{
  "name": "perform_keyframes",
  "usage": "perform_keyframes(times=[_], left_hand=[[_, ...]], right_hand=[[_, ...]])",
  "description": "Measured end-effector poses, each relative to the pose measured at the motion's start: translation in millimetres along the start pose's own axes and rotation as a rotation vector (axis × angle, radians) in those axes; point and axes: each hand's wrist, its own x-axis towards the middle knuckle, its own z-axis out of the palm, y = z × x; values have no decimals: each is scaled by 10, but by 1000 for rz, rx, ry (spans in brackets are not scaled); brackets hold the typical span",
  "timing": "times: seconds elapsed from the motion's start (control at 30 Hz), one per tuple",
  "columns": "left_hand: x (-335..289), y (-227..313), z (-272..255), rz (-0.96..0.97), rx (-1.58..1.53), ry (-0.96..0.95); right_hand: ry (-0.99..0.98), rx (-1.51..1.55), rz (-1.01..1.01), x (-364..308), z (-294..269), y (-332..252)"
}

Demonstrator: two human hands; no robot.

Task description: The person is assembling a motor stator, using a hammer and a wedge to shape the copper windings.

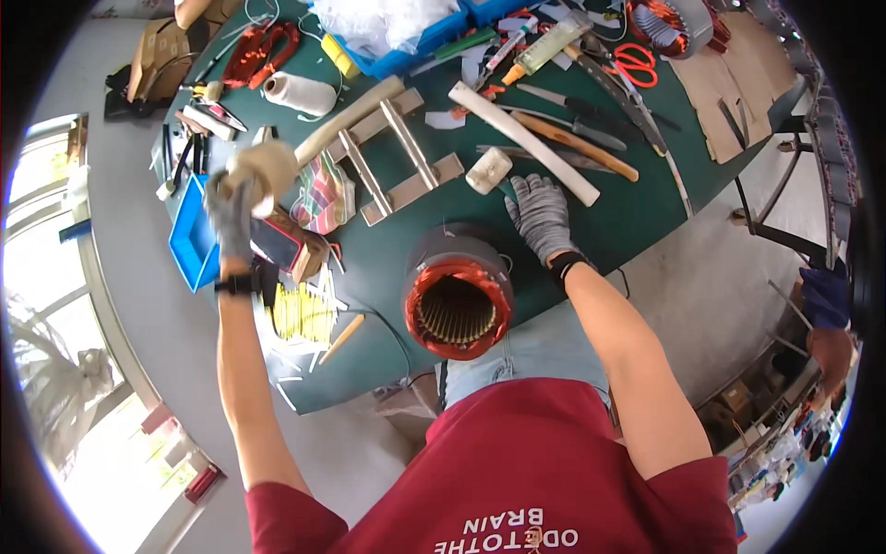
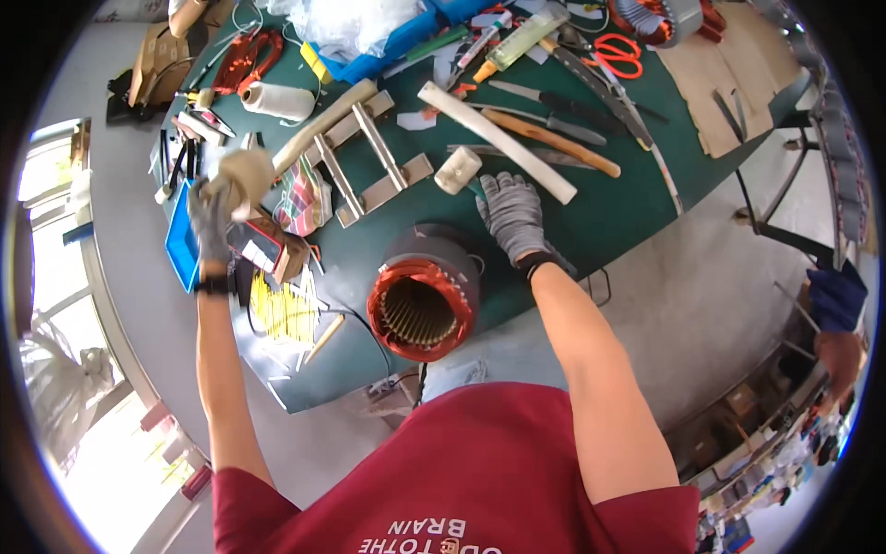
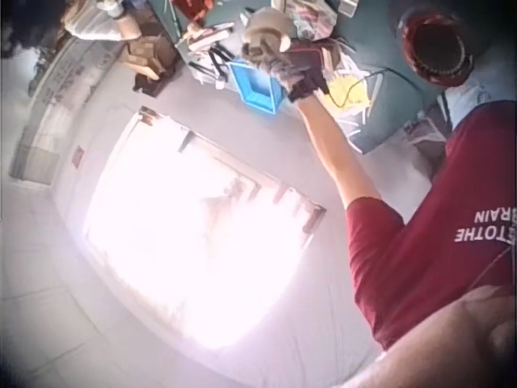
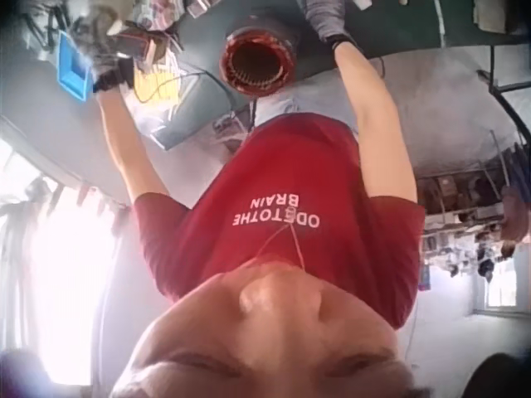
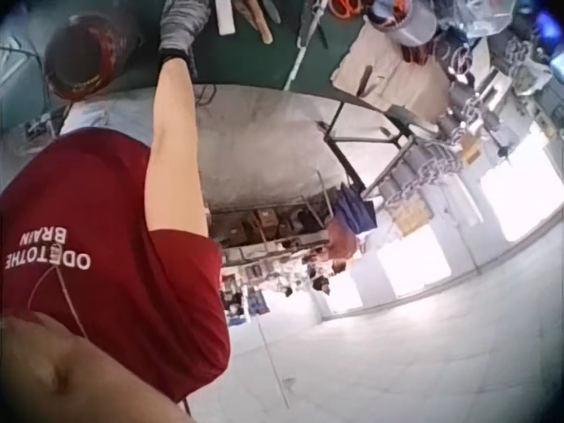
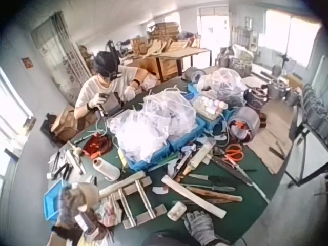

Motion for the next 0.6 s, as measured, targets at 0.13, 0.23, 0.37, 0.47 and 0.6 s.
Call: perform_keyframes(times=[0.13,0.23,0.37,0.47,0.6], left_hand=[[-1217,979,-527,19,160,57],[-2086,1616,-468,0,100,8],[-2613,1947,-49,34,169,-118],[-2657,2070,255,90,266,-100],[-2647,2157,450,54,427,-204]], right_hand=[[23,83,-53,5,14,-70],[3,128,-73,42,-81,-113],[18,140,-104,61,8,-93],[33,155,-125,74,37,-47],[-21,142,-190,72,61,21]])
